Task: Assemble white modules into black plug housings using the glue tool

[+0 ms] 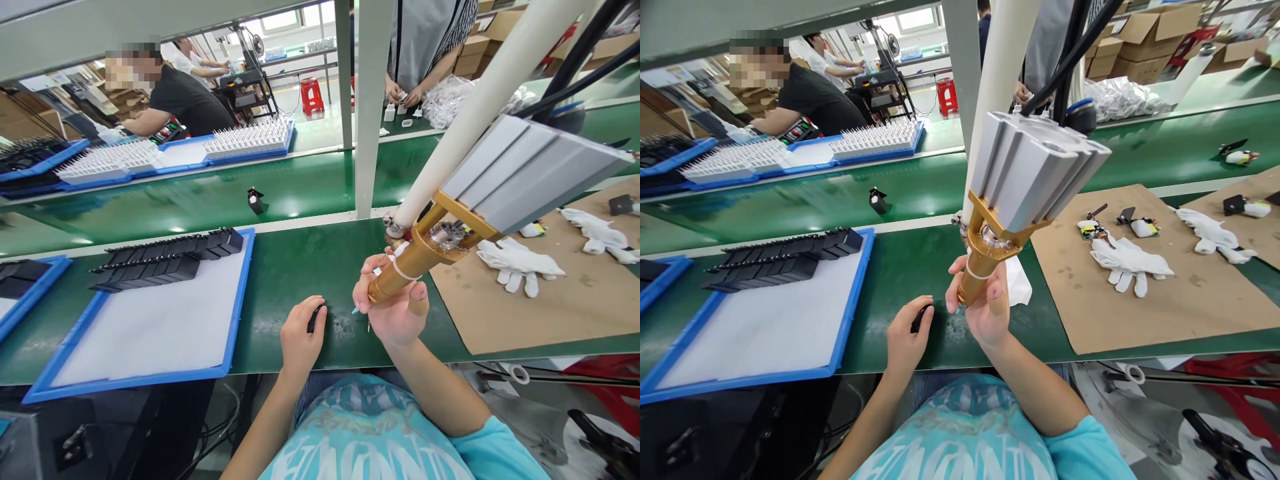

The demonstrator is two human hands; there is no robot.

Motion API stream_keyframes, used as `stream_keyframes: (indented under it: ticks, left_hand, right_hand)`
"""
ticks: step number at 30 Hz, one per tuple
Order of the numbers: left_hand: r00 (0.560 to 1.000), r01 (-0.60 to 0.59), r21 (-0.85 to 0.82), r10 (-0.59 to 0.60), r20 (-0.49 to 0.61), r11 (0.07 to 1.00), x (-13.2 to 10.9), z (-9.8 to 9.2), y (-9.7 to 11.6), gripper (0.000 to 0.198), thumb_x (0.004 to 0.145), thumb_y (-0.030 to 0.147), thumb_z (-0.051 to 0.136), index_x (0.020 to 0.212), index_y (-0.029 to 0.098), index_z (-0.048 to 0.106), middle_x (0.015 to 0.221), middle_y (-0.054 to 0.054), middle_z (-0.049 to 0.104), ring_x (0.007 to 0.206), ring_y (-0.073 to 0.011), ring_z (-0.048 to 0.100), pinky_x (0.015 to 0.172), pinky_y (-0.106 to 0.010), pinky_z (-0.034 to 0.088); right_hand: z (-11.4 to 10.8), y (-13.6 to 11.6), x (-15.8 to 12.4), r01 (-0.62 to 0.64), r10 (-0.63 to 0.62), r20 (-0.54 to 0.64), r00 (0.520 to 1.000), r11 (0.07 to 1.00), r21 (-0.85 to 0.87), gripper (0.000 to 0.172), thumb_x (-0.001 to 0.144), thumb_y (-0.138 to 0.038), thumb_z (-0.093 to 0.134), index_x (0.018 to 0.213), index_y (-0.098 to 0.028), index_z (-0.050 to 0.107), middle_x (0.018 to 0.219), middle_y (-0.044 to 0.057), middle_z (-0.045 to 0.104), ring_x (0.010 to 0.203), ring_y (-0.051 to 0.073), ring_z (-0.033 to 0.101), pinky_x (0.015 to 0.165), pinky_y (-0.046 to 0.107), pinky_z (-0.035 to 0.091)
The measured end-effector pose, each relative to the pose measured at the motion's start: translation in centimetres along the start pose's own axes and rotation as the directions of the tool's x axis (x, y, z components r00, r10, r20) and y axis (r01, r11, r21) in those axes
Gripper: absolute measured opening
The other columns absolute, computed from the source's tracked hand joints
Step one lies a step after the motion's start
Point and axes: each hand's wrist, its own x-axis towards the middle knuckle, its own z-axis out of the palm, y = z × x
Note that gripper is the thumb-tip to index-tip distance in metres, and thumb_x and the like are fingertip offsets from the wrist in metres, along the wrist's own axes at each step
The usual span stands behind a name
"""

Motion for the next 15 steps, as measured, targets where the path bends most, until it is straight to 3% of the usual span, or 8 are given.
stream_keyframes:
  ticks: [5,10,12,15]
  left_hand:
    - [0.998,-0.010,0.284,-0.006,0.055,0.959,-0.3,0.0,0.5,0.026,0.095,0.027,0.047,0.114,0.025,0.065,0.112,-0.006,0.070,0.097,-0.0219,0.066,0.075,-0.030,0.050]
    - [1.000,-0.028,0.276,0.029,0.001,0.961,0.1,0.5,0.9,0.025,0.096,0.025,0.044,0.103,0.023,0.068,0.103,-0.005,0.072,0.091,-0.0205,0.067,0.082,-0.031,0.048]
    - [1.000,-0.004,0.302,0.008,-0.011,0.953,0.1,0.8,1.1,0.025,0.096,0.028,0.046,0.109,0.023,0.067,0.105,-0.007,0.071,0.093,-0.0217,0.066,0.078,-0.031,0.049]
    - [0.997,0.006,0.362,-0.035,0.072,0.932,0.0,0.7,1.0,0.033,0.092,0.035,0.053,0.122,0.025,0.060,0.108,-0.009,0.068,0.093,-0.0238,0.065,0.064,-0.027,0.048]
  right_hand:
    - [-0.2,-0.3,-0.1,-0.013,0.013,-0.007,1.000,1.000,0.010,0.038,0.083,-0.061,0.051,0.100,-0.027,0.049,0.090,-0.001,0.061,0.041,0.010,0.055,0.039,0.027,0.041]
    - [-0.4,-0.5,-0.2,-0.019,0.019,-0.024,1.000,1.000,-0.013,0.040,0.080,-0.063,0.052,0.099,-0.027,0.049,0.090,-0.002,0.061,0.040,0.009,0.054,0.039,0.027,0.041]
    - [-0.5,-0.6,-0.3,-0.011,0.011,-0.023,1.000,1.000,-0.015,0.040,0.080,-0.063,0.053,0.098,-0.027,0.050,0.090,-0.001,0.062,0.040,0.009,0.054,0.038,0.027,0.041]
    - [-0.6,-0.7,-0.2,-0.014,0.014,-0.013,1.000,1.000,-0.024,0.044,0.080,-0.063,0.053,0.105,-0.027,0.049,0.094,0.001,0.064,0.041,0.010,0.055,0.038,0.027,0.042]
